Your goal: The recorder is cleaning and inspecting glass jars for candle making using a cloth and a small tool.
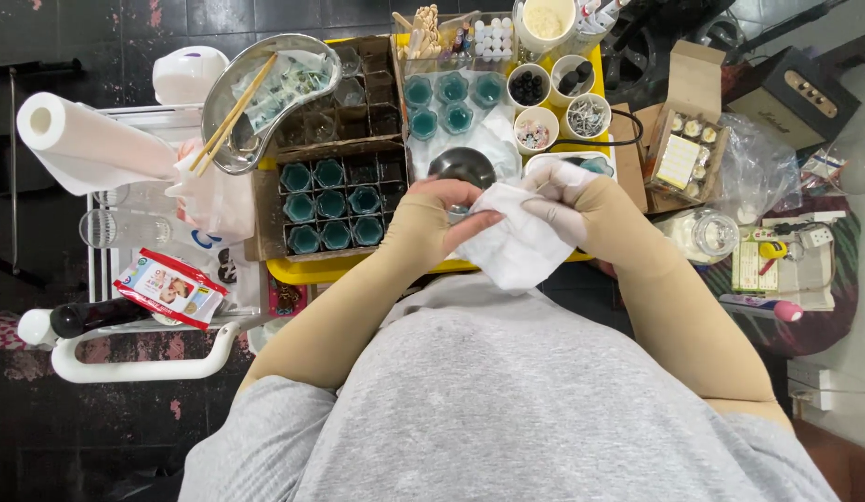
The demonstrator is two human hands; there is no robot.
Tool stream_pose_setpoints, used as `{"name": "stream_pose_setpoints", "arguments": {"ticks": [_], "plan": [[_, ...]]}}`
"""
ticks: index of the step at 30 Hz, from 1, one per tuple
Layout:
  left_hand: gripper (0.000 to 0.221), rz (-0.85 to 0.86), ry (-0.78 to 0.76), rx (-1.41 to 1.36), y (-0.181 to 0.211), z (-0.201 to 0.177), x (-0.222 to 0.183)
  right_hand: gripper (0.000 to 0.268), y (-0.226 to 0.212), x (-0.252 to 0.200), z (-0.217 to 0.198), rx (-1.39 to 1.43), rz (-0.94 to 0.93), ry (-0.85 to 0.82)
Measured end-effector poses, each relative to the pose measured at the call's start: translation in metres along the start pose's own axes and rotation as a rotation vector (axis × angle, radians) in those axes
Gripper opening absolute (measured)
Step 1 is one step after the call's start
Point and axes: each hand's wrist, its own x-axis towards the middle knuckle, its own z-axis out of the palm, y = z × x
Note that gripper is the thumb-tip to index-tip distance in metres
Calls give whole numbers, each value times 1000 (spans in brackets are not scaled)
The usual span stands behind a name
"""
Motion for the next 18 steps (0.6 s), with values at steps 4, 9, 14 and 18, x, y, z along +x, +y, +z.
{"name": "stream_pose_setpoints", "arguments": {"ticks": [4, 9, 14, 18], "plan": [[24, -249, 39, -526, -8, 12, -1, 29, -6, 6, 0, 322, 205, 116], [25, -355, 204, -867, -19, 19, -3, 34, 56, -8, -4, 390, 173, 31], [23, -244, 306, -613, -21, 25, -12, 49, 18, -8, 15, 667, 368, 175], [47, -177, 386, -744, -25, 32, -12, 56, 23, -12, 22, 556, 171, 296]]}}
